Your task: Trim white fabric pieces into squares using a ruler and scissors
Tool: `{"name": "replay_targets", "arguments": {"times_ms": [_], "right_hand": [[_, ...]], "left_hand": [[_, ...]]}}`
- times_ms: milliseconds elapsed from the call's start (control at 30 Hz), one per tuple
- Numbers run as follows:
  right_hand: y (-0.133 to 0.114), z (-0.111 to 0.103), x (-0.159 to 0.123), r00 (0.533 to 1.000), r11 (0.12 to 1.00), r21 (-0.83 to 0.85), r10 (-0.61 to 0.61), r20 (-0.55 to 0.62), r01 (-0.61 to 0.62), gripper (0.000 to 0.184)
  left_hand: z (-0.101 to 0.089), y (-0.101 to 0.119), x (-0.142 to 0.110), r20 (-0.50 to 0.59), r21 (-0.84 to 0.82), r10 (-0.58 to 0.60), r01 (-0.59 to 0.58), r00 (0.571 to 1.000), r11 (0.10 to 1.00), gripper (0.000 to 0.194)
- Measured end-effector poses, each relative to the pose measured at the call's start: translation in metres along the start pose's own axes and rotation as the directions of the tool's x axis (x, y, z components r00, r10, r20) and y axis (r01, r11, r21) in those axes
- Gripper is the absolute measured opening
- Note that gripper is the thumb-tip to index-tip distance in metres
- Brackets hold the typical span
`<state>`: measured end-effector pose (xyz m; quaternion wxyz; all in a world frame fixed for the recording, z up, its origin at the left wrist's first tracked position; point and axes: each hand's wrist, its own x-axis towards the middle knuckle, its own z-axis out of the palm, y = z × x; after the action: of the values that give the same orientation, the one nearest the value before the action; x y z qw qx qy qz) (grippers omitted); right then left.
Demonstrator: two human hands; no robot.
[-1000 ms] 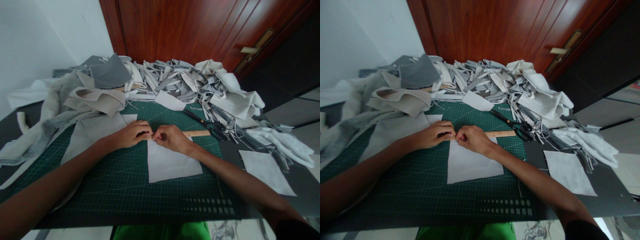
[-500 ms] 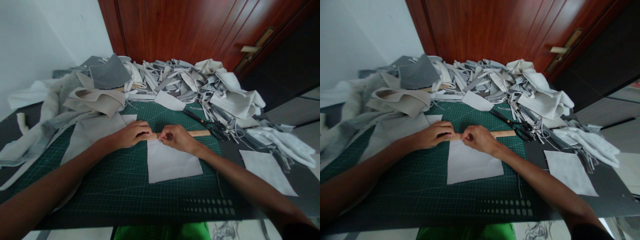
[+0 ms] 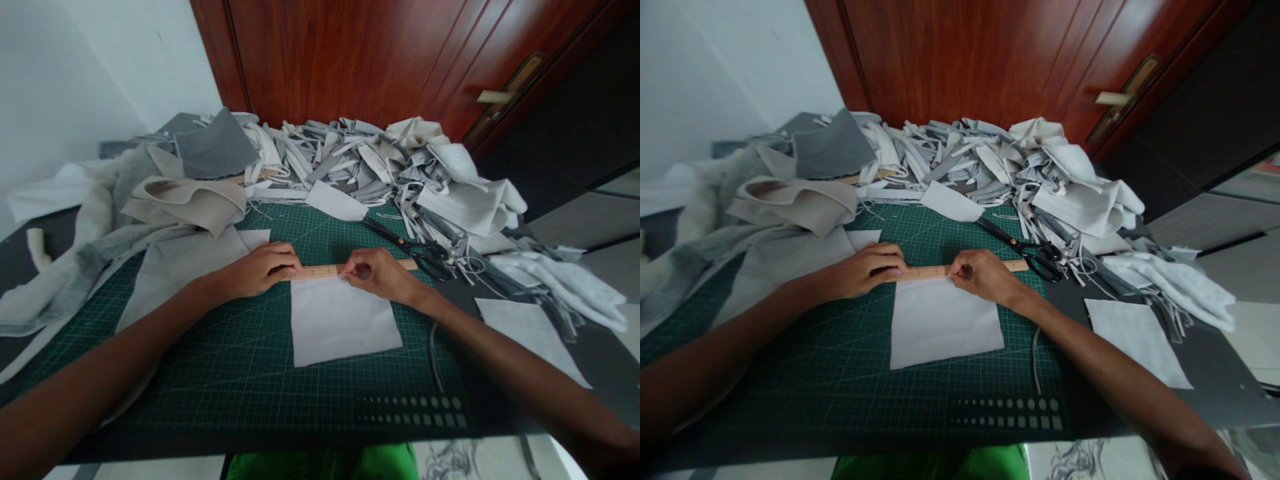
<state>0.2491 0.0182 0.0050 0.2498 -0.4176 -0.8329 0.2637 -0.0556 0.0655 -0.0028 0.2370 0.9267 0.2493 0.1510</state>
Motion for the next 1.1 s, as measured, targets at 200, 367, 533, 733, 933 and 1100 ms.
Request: {"name": "replay_targets", "arguments": {"times_ms": [200, 367, 533, 733, 933, 1100], "right_hand": [[0.007, -0.01, -0.007, 1.0, 1.0, -0.013, 0.02, 0.009, -0.02, 0.011], [0.012, -0.018, -0.012, 1.0, 1.0, -0.027, 0.016, 0.017, -0.015, 0.011], [0.018, -0.029, -0.021, 0.997, 0.998, 0.0, 0.07, 0.044, -0.07, 0.013], [0.026, -0.04, -0.031, 0.994, 0.995, -0.01, 0.101, 0.04, -0.101, 0.01], [0.038, -0.049, -0.041, 0.99, 0.991, 0.009, 0.135, 0.05, -0.135, 0.014], [0.044, -0.056, -0.048, 0.988, 0.989, -0.028, 0.149, 0.039, -0.148, 0.014]], "left_hand": [[-0.003, 0.003, 0.001, 0.012, -0.005, -0.008, 0.008, 1.0, 1.0, 0.028], [-0.002, 0.002, 0.001, 0.017, -0.006, -0.004, 0.004, 1.0, 1.0, 0.029], [-0.002, 0.0, -0.001, 0.011, -0.016, -0.003, 0.003, 1.0, 1.0, 0.029], [-0.002, -0.001, 0.0, 0.02, -0.028, -0.011, 0.012, 1.0, 1.0, 0.027], [-0.001, 0.001, 0.0, 0.027, -0.014, -0.015, 0.015, 1.0, 1.0, 0.027], [-0.001, 0.001, 0.0, 0.018, -0.01, -0.019, 0.02, 1.0, 1.0, 0.026]]}}
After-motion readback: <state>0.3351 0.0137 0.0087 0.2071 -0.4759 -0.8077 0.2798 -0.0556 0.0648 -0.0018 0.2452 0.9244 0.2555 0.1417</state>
